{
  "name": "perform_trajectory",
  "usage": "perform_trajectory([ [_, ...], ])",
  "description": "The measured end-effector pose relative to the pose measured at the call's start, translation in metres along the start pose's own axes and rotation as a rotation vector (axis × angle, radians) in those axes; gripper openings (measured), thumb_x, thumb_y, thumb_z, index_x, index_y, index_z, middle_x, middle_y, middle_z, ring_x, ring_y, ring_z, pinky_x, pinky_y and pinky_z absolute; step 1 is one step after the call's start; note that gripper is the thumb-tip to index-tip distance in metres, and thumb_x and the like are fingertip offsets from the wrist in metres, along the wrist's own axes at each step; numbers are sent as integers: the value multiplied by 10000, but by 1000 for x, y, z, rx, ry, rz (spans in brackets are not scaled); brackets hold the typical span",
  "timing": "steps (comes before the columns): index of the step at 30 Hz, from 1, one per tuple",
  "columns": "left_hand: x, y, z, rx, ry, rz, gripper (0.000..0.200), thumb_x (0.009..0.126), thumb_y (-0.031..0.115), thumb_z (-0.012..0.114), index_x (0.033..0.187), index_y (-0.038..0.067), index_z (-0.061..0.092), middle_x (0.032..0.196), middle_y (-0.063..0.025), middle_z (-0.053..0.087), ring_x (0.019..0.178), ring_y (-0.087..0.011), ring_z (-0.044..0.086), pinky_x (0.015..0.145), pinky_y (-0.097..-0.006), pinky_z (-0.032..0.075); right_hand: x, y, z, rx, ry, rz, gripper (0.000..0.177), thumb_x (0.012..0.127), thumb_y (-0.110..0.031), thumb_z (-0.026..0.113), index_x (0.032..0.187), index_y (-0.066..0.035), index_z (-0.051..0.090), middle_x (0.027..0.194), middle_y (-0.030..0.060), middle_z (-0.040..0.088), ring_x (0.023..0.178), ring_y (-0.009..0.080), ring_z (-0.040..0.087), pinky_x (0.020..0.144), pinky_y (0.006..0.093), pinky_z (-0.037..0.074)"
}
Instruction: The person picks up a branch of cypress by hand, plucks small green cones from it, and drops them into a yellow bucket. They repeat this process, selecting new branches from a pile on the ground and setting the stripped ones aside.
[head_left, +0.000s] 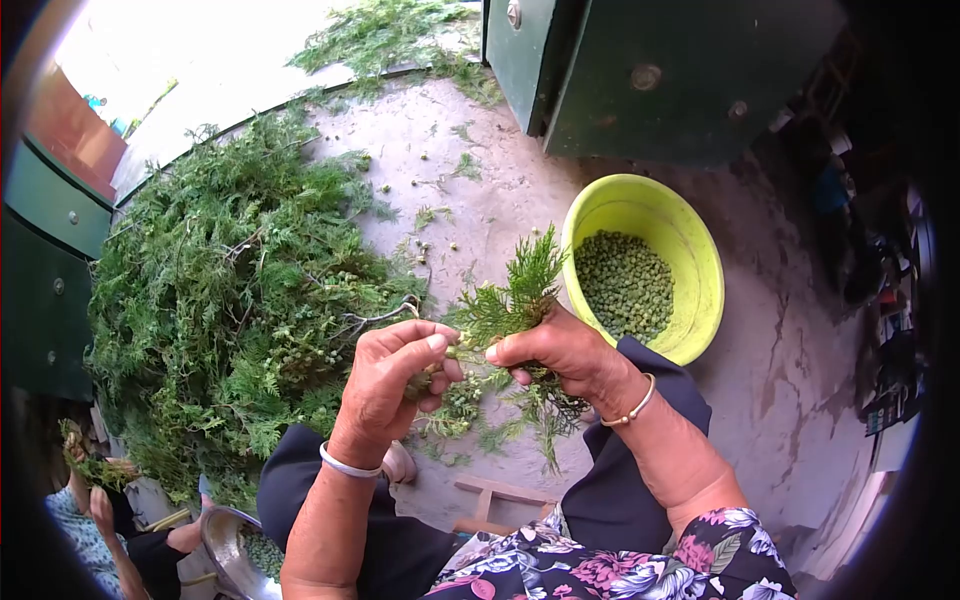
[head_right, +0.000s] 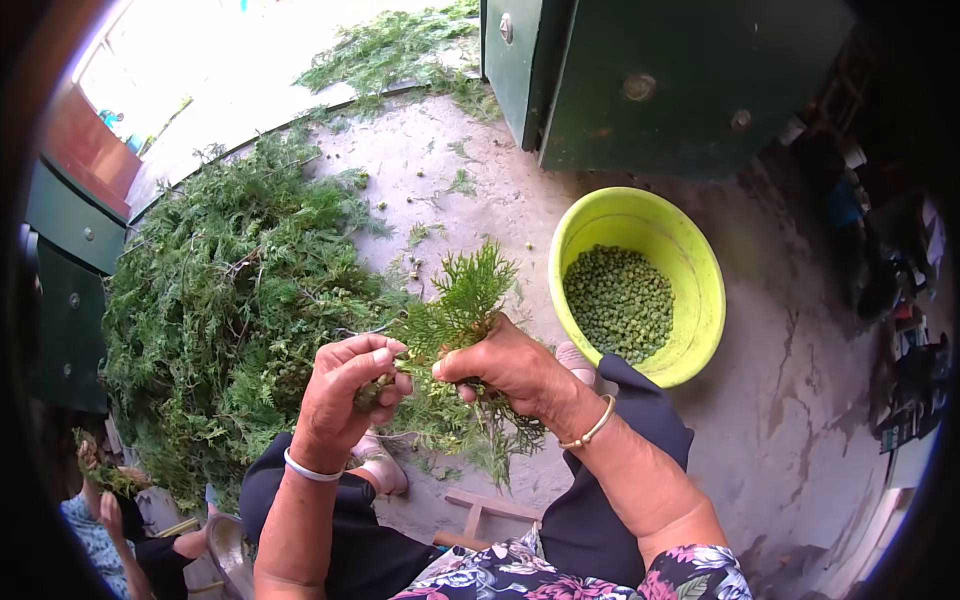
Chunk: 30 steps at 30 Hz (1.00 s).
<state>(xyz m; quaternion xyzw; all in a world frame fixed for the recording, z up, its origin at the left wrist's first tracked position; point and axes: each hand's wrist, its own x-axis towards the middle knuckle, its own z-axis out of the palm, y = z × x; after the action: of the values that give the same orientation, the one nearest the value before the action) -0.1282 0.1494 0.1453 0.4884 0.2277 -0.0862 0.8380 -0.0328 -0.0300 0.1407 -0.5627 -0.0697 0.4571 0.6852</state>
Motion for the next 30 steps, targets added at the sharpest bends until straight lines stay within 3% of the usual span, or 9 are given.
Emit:
perform_trajectory([
  [5, 3, -9, 3, 302, 4, 80, 155, 849, 142, 646, 882, -9, 631, 661, -38, 619, 498, -52, 502, 394, -194, 362, -1, -1, 1, 5, -30, 15, 148, 713, -18, 668, 851, -17, 614, 706, 5, 576, 553, 73, 512, 464, 219, 415],
  [10, 5, -13, 2, 321, -14, 20, 145, 829, 121, 657, 828, -22, 639, 654, -31, 611, 507, -54, 501, 399, -198, 353, 1, 0, -1, -25, -94, -9, 175, 719, -29, 662, 888, -3, 624, 724, 9, 588, 573, 67, 517, 468, 213, 423],
  [15, 3, -15, 0, -65, 31, -53, 121, 836, 65, 592, 914, -26, 612, 707, -91, 623, 515, -74, 504, 391, -205, 357, -1, -4, 8, -33, -81, -28, 209, 730, -54, 670, 927, 6, 633, 741, 7, 593, 587, 64, 521, 470, 205, 427],
  [18, 4, -15, -5, -197, -26, -27, 87, 845, 80, 611, 900, 15, 596, 694, -61, 597, 514, -73, 501, 397, -197, 374, 2, -3, 8, -49, -92, -43, 219, 744, -50, 667, 954, 4, 631, 751, 10, 596, 596, 64, 525, 471, 206, 430],
  [20, 10, -5, -18, -351, 72, 38, 125, 879, 108, 572, 957, 14, 599, 722, -115, 599, 496, -95, 477, 382, -205, 381, 0, -5, 7, -40, -97, -40, 208, 753, -43, 665, 954, -2, 628, 754, 10, 597, 602, 68, 530, 474, 208, 433],
  [22, 20, 4, -52, -711, -102, 91, 188, 915, 177, 525, 980, 24, 611, 796, -149, 599, 610, -139, 526, 454, -255, 450, -3, -4, 8, -28, -117, -34, 197, 763, -36, 663, 954, -7, 625, 757, 10, 598, 607, 72, 535, 478, 211, 436],
  [24, 22, 15, -58, -837, -239, 148, 272, 915, 221, 505, 1039, 4, 613, 876, -193, 605, 680, -199, 555, 564, -323, 501, 0, 0, 9, 100, 67, -74, 308, 725, 39, 686, 1011, -16, 587, 797, 40, 616, 598, 99, 565, 446, 217, 444],
  [26, 19, 17, -55, -866, -215, 188, 341, 905, 248, 506, 1079, -24, 619, 1022, -264, 584, 766, -271, 579, 691, -383, 523, 7, 4, 3, 104, 139, -81, 196, 751, 0, 676, 933, -28, 611, 760, 40, 614, 578, 97, 555, 450, 210, 425],
  [30, 15, 15, -57, -820, -113, 184, 325, 916, 270, 521, 1019, -18, 627, 989, -260, 588, 772, -267, 575, 643, -354, 525, 17, 12, -11, 110, 300, 84, 64, 795, -114, 661, 812, -53, 652, 682, 20, 602, 541, 69, 483, 484, 192, 373],
])
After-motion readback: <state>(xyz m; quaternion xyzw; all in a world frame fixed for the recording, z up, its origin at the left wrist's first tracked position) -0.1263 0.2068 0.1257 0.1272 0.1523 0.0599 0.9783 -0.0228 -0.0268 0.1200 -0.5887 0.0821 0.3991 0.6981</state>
